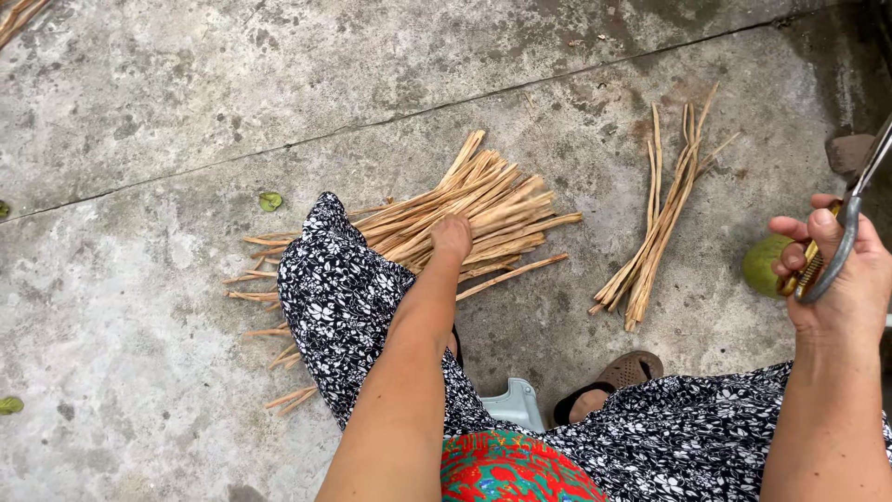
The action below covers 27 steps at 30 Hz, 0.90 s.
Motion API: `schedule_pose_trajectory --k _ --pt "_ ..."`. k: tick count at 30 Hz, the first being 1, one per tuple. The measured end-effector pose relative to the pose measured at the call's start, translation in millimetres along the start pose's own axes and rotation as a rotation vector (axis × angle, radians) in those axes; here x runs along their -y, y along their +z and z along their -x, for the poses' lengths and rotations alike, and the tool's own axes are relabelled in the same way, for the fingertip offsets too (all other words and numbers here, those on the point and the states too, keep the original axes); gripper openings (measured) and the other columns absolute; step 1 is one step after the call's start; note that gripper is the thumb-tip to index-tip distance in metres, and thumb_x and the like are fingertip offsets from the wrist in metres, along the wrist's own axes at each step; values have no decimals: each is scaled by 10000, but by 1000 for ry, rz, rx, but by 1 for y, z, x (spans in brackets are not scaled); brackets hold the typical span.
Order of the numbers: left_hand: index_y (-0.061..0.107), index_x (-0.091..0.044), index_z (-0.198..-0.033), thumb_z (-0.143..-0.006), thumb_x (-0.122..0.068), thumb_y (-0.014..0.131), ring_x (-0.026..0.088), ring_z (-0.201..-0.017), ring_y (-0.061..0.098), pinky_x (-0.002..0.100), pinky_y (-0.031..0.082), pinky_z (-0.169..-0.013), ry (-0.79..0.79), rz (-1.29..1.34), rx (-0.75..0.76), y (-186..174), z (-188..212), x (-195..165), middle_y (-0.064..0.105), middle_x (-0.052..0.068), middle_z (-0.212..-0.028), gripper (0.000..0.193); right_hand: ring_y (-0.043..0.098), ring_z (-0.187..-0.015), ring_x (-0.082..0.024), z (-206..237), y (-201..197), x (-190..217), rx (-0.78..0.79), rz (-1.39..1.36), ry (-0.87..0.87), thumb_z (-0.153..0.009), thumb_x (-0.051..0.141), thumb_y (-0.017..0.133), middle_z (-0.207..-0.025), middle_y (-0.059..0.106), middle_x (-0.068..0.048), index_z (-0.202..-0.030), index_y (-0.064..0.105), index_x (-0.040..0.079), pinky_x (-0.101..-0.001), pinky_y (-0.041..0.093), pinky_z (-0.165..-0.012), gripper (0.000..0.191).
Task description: The person sits on a small stool and uses shears to trim and split thin wooden sticks. They repeatedly pick up sticks, cut them to length, and separate them into piles on the concrete floor.
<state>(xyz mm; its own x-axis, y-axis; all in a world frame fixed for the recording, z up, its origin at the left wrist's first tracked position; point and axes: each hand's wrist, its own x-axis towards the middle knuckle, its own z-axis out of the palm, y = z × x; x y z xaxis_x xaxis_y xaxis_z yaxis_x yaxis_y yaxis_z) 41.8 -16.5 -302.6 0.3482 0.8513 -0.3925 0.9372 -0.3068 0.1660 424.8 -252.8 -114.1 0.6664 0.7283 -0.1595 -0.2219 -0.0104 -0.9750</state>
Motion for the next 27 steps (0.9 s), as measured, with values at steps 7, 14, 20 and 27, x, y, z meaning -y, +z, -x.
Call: schedule_pose_trajectory --k 7,14,20,27 --pt "551 -68 -1175 -997 -300 541 464 -1060 638 570 481 -917 -32 412 -107 -37 9 2 686 254 -1096 293 589 -681 -137 -13 -5 -10 60 -50 -36 -1163 100 689 -1038 703 -202 -1275 571 41 -304 506 -663 173" --pt "586 -123 -1080 -1019 -339 563 368 -867 672 490 522 -707 367 587 -568 -102 10 -32 693 144 -967 225 623 -674 -125 -1 14 -4 100 3 -115 -1147 85 694 -1011 704 -187 -1272 582 33 -257 499 -616 176" --pt "579 -225 -1313 -1062 -320 487 78 -580 589 261 489 -536 578 889 -217 -169 49 -54 673 7 -739 283 595 -626 -80 22 48 12 179 96 -185 -1118 74 726 -972 724 -157 -1354 582 18 -205 474 -588 282" --pt "641 -64 -1257 -1073 -272 560 30 -651 525 204 453 -578 802 1266 229 -167 101 -48 615 -37 -835 289 577 -731 -56 46 71 20 227 81 -270 -998 142 741 -1017 710 -88 -1453 570 26 -180 480 -662 500"
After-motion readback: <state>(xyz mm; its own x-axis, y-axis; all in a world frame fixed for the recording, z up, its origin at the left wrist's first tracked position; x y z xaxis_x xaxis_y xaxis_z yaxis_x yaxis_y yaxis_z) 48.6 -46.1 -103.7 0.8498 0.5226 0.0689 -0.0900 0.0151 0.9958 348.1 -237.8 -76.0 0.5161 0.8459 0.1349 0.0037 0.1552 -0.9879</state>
